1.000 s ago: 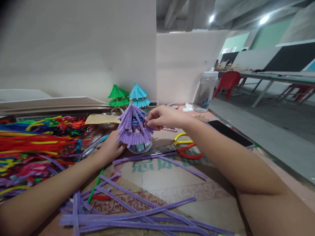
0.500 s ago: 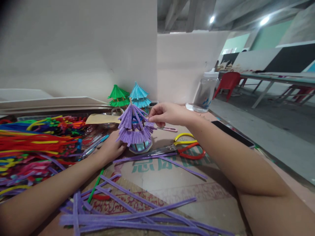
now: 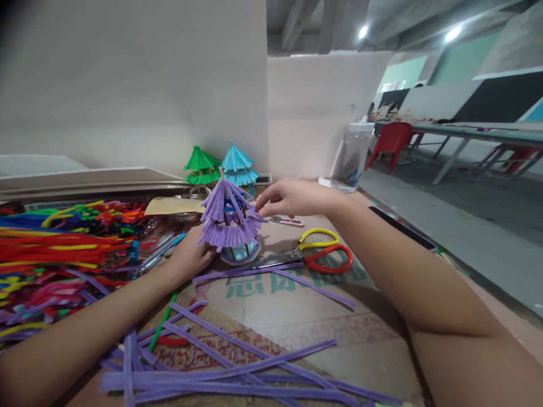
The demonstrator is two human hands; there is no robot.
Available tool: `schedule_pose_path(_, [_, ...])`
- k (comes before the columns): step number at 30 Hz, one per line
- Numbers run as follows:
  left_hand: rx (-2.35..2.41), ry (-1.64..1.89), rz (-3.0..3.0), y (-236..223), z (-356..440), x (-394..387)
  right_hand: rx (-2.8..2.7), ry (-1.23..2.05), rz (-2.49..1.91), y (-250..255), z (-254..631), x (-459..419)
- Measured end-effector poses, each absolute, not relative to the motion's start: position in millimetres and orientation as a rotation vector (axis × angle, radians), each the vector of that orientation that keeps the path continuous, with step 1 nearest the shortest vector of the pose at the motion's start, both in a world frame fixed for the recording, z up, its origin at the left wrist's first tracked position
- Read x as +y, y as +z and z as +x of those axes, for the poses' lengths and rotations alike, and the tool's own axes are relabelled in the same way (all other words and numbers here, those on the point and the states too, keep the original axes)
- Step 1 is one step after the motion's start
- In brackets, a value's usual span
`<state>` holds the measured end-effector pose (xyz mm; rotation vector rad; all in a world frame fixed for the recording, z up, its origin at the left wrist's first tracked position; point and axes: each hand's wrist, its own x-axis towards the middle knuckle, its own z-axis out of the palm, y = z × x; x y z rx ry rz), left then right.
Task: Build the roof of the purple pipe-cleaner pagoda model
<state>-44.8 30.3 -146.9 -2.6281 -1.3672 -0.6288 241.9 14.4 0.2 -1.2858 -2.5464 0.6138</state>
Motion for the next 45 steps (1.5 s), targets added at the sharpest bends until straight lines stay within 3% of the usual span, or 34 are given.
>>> schedule_pose_path(5, [-1.362,-0.626,-2.635,-148,-45,30,-2.602,0.787,-1.149,4,240,3])
schedule_pose_path(11, [-1.345,-0.620,-2.653,-147,-45,31,-2.348,0.764,-0.958,12,237,-8])
schedule_pose_path(16, [-1.336,-0.621,-2.656,-146,-45,31,-2.364,0.864,-1.002,8,236,-7])
schedule_pose_path(24, [-1.378,-0.653,-2.637,-148,-45,30,-2.576,-0.124,-1.152,-10,223,-2])
schedule_pose_path(30, [-1.331,-0.601,-2.636,-147,-46,31,-2.619,-0.390,-1.175,-17,217,-3])
schedule_pose_path(34, [-1.301,-0.597,-2.643,-145,-45,31,-2.647,-0.242,-1.175,-14,216,-5])
schedule_pose_path(40, [-1.342,-0.647,-2.659,-145,-45,29,-2.723,0.285,-1.057,1,229,-5])
schedule_pose_path(45, [-1.349,-0.660,-2.650,-146,-44,29,-2.649,0.316,-1.094,6,234,-5])
